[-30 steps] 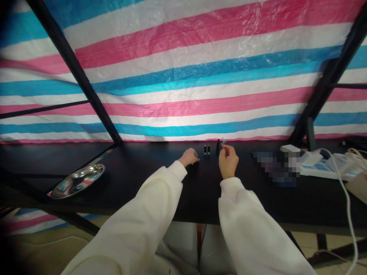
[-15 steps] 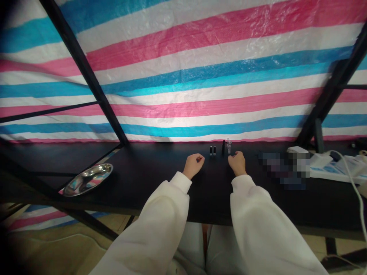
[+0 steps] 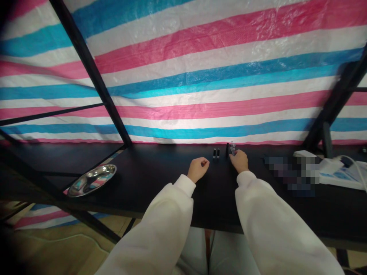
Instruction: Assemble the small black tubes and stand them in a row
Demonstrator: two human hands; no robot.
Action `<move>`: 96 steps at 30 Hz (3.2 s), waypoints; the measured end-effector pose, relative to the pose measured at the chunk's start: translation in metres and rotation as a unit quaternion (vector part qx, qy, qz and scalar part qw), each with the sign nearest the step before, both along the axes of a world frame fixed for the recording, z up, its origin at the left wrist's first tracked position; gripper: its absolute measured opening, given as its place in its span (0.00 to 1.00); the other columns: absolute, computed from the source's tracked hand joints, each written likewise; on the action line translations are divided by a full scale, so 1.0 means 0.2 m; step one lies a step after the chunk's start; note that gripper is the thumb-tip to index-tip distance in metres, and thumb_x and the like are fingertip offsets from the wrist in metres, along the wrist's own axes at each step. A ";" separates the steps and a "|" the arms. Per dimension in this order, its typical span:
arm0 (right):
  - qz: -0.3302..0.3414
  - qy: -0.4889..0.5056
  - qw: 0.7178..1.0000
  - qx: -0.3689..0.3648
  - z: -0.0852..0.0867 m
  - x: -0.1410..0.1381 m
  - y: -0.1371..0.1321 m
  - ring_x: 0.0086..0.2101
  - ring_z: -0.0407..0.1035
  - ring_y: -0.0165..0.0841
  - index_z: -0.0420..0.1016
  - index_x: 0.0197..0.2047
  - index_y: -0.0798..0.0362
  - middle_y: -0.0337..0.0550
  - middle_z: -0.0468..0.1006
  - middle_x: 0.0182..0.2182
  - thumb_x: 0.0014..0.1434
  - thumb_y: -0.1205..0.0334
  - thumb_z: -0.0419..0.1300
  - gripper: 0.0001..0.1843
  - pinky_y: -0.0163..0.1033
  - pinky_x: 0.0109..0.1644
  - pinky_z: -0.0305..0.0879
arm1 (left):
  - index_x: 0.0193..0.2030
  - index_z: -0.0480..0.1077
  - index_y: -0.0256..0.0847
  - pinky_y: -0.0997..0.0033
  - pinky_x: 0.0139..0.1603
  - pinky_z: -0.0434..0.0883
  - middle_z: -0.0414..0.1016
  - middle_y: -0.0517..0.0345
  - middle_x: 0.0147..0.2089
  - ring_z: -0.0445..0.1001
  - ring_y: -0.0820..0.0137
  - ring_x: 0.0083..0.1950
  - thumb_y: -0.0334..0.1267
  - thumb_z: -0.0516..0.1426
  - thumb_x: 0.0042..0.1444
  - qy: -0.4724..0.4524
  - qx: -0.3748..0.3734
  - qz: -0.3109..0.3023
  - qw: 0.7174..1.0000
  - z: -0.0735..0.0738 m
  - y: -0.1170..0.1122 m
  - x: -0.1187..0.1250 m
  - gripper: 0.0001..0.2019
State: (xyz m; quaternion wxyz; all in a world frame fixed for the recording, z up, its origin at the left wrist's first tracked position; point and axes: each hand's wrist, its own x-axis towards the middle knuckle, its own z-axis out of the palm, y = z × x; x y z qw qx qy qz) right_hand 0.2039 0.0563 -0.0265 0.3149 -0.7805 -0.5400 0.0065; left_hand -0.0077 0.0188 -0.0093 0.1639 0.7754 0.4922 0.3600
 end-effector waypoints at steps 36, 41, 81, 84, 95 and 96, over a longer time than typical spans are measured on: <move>0.018 0.012 1.000 0.010 0.03 -0.12 0.04 0.37 0.71 0.42 0.68 0.40 0.60 0.55 0.75 0.35 0.50 0.56 0.57 0.18 0.42 0.39 0.63 | 0.29 0.72 0.39 0.76 0.38 0.66 0.73 0.59 0.29 0.69 0.74 0.31 0.36 0.51 0.51 0.003 0.005 0.000 1.000 0.01 -0.03 0.00 0.09; 0.010 0.015 1.000 0.003 0.05 -0.13 0.04 0.37 0.71 0.42 0.70 0.40 0.60 0.56 0.75 0.34 0.50 0.59 0.54 0.16 0.41 0.39 0.62 | 0.30 0.72 0.39 0.76 0.37 0.66 0.73 0.58 0.28 0.69 0.74 0.31 0.36 0.51 0.52 0.007 0.000 -0.002 1.000 0.00 -0.03 0.00 0.09; 0.213 0.001 0.970 0.115 0.15 -0.38 -0.32 0.27 0.68 0.36 0.69 0.34 0.52 0.46 0.74 0.26 0.62 0.55 0.38 0.21 0.36 0.29 0.55 | 0.40 0.71 0.32 0.81 0.15 0.61 0.75 0.49 0.39 0.63 0.85 0.15 0.38 0.58 0.49 -0.324 -0.127 -0.138 0.927 0.05 -0.03 0.04 0.13; 0.211 -0.006 0.971 0.114 0.13 -0.38 -0.31 0.28 0.70 0.36 0.70 0.36 0.52 0.46 0.75 0.27 0.62 0.57 0.39 0.19 0.36 0.29 0.57 | 0.39 0.71 0.32 0.82 0.15 0.60 0.75 0.49 0.39 0.62 0.86 0.14 0.37 0.58 0.48 -0.307 -0.121 -0.132 0.935 0.04 -0.03 0.04 0.12; 0.244 -0.025 0.943 0.223 0.10 -0.37 -0.28 0.38 0.69 0.38 0.68 0.45 0.56 0.52 0.74 0.37 0.59 0.64 0.42 0.18 0.43 0.44 0.64 | 0.38 0.72 0.31 0.82 0.14 0.59 0.75 0.50 0.36 0.61 0.85 0.14 0.36 0.57 0.48 -0.289 -0.131 -0.125 0.940 0.06 -0.05 0.03 0.12; 0.259 -0.015 0.938 0.229 0.10 -0.37 -0.28 0.39 0.68 0.38 0.68 0.45 0.56 0.52 0.74 0.37 0.59 0.63 0.41 0.18 0.44 0.45 0.64 | 0.38 0.72 0.31 0.81 0.14 0.59 0.75 0.50 0.36 0.61 0.85 0.14 0.37 0.57 0.48 -0.287 -0.132 -0.128 0.940 0.06 -0.05 0.03 0.12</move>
